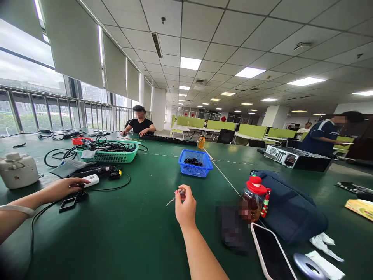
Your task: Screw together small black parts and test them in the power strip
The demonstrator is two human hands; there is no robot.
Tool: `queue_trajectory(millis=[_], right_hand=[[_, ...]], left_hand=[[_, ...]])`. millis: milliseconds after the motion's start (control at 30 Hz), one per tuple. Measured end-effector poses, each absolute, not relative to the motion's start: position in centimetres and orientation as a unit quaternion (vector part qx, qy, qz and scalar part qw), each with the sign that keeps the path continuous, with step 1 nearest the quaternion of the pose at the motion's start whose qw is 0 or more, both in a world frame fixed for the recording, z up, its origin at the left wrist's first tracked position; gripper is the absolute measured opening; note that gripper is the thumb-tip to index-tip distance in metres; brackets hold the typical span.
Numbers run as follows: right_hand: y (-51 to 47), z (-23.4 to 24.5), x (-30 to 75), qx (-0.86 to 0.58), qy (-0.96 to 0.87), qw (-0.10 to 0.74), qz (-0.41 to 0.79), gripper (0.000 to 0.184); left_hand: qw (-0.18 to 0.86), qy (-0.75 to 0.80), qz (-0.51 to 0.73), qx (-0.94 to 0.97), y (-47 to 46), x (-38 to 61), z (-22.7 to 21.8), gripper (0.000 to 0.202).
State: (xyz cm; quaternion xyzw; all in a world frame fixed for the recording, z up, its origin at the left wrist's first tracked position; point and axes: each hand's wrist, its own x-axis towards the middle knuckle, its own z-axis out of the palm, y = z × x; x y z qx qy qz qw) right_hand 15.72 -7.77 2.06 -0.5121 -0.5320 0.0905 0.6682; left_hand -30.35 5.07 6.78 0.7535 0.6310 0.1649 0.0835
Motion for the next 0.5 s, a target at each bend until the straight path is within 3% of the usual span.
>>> queue_trajectory(millis=[233,500], right_hand=[[-7.74,2.06,15.75,-0.514,-0.529,0.668,0.098,0.021],[-7.66,1.97,15.74,-0.513,-0.533,0.665,0.098,0.018]], left_hand=[[0.082,0.627,0.112,0.767,4.91,-30.58,7.05,0.063],[0.058,0.631,0.078,0.77,4.44,-30.78,7.02,0.054]])
